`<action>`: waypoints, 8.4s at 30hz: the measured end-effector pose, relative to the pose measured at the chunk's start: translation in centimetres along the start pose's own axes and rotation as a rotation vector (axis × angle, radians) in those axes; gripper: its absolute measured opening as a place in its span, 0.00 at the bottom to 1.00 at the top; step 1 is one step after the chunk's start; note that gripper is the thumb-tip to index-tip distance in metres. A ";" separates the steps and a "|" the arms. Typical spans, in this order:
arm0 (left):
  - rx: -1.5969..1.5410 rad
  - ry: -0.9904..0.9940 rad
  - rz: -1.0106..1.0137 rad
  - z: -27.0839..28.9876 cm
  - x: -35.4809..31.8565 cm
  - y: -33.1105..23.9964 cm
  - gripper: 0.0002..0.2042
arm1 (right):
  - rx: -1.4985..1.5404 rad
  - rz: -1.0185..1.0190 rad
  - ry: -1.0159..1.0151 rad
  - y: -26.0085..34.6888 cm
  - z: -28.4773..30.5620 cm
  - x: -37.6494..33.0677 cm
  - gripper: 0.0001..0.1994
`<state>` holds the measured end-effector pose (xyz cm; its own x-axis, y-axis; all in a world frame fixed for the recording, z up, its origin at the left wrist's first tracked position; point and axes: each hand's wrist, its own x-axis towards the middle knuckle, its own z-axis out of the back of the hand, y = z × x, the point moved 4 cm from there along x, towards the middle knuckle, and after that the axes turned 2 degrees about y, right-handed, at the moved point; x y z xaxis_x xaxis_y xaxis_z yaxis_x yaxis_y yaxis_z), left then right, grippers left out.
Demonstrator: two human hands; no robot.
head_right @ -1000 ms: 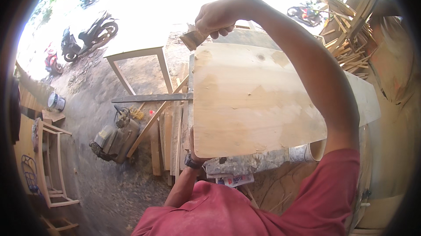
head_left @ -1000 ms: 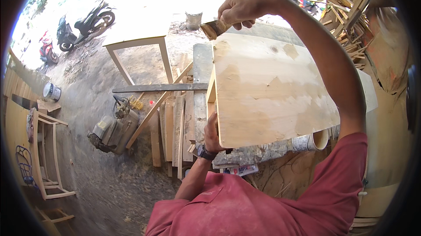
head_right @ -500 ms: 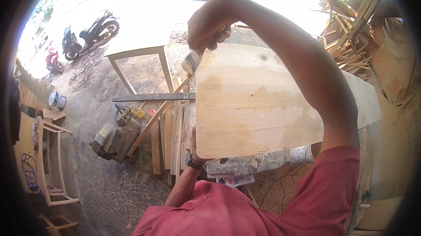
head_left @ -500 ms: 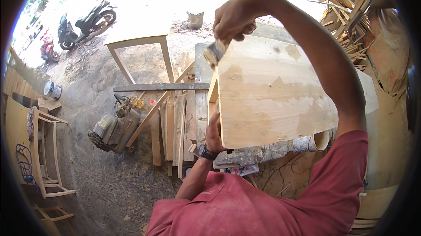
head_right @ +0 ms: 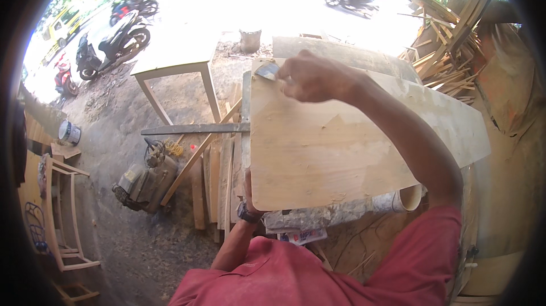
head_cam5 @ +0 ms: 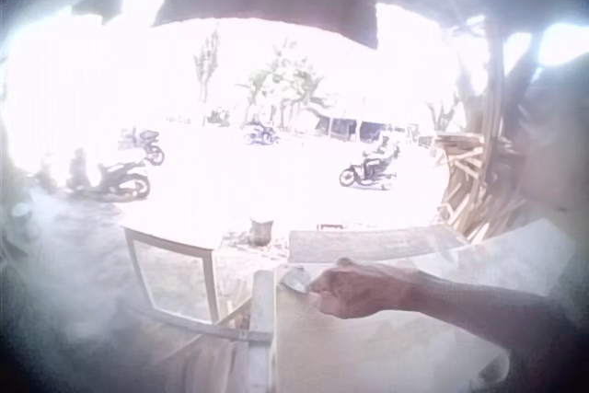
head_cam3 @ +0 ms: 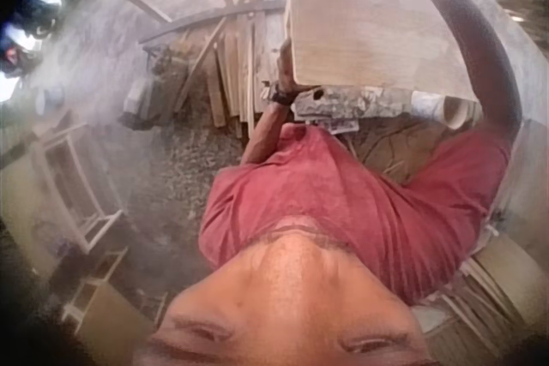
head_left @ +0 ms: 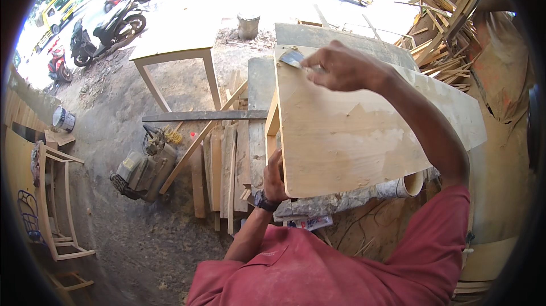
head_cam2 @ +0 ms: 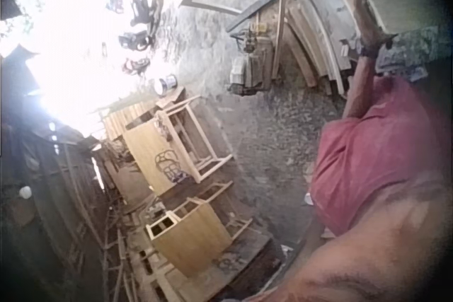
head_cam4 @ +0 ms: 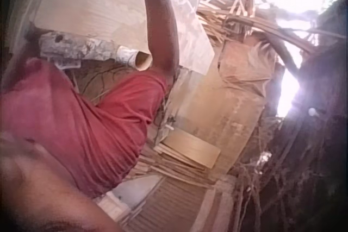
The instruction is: The person applies wood filler to the surface and holes of a large wooden board using a metal scraper tool, repeatedly dipping the tool into a bucket of filler material.
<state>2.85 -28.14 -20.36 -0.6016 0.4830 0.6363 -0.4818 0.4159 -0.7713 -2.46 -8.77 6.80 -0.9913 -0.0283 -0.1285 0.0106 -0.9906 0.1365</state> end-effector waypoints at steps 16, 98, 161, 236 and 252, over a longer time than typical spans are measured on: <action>0.138 0.007 -0.052 0.3 0.6 -0.9 0.51 | 0.192 -0.062 0.315 2.7 3.3 2.6 0.26; -0.034 -0.050 0.126 -0.3 -1.6 2.0 0.42 | -0.078 -0.021 0.175 -0.7 5.7 4.2 0.22; -0.309 -0.204 0.368 0.0 -9.9 11.6 0.25 | -0.144 -0.319 -0.092 -6.4 4.2 -6.6 0.17; 0.033 -0.093 0.067 0.0 -2.3 2.6 0.45 | 0.293 -0.366 0.255 -7.4 4.5 -4.0 0.24; -0.052 0.037 0.154 0.0 -1.2 2.0 0.46 | 0.040 -0.328 0.310 -5.9 8.2 -3.8 0.23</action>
<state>2.60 -27.95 -22.66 -0.6417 0.5718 0.5112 -0.3512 0.3735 -0.8586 0.18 -1.69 14.52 -0.8553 0.2409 -0.4587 -0.3084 -0.9481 0.0770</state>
